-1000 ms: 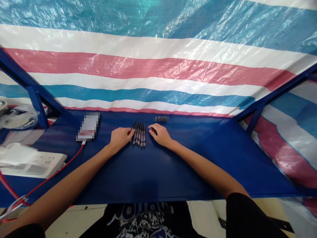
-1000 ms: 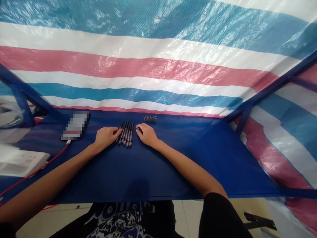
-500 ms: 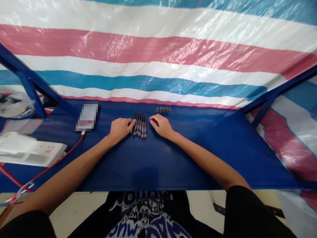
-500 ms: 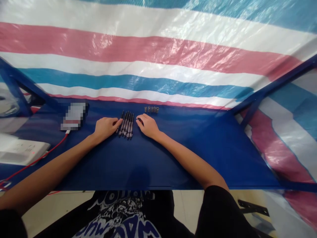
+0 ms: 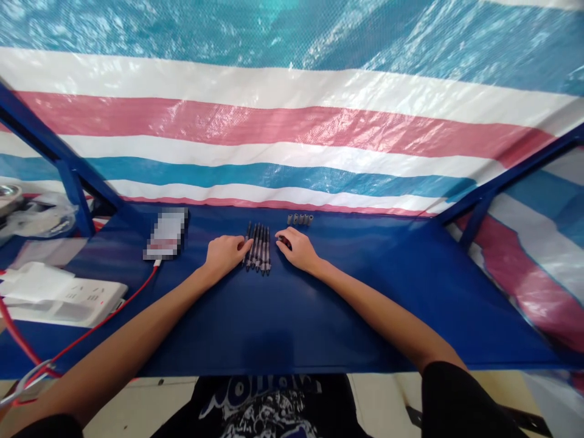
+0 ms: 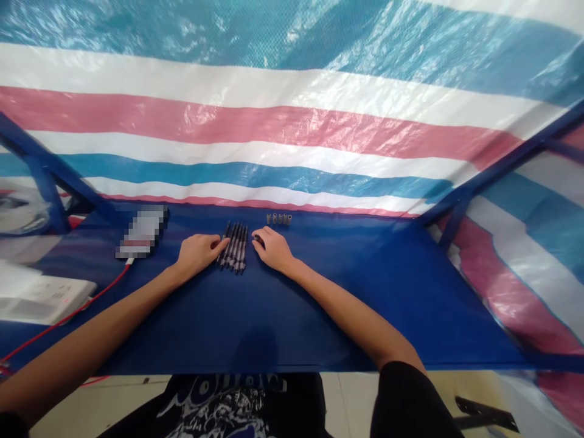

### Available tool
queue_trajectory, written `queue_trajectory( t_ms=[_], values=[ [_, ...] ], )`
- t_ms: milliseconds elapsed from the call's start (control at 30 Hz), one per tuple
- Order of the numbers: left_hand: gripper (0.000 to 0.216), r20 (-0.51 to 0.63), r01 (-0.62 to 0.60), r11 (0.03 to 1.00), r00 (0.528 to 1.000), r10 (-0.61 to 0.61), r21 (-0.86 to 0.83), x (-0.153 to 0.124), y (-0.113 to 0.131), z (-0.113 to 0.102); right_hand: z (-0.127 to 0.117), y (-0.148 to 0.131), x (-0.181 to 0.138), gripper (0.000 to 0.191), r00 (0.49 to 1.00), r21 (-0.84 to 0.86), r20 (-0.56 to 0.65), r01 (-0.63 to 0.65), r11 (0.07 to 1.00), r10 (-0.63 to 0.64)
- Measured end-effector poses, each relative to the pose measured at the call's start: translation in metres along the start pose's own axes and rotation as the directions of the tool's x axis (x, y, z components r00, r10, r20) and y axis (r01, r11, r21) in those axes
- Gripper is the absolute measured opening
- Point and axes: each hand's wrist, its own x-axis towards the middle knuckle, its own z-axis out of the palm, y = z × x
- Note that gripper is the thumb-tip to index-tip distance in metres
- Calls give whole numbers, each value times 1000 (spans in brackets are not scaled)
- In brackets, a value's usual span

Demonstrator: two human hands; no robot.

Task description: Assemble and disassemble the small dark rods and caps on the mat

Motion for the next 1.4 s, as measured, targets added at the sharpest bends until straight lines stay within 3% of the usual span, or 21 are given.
queue_trajectory(
  t_ms=[500,733,967,1233,1400],
  values=[
    [54,-2,-18,1000,1000,18,-1,0,-1,0,-4,-3,1,16,996,37,-84,-15,999,18],
    [52,-5,-28,999,1000,28,-18,0,-2,1,-25,-2,39,14,994,-92,-106,10,996,-20],
    [51,-13,-52,998,999,51,-32,0,-3,1,-31,20,91,8,984,-364,158,131,922,-77],
    [43,-46,-111,991,993,107,-72,0,-5,5,-32,12,86,17,939,-542,330,101,834,100],
    [43,-64,-137,987,989,132,-83,0,-5,6,-35,9,90,18,940,-573,321,96,814,115]
  ],
)
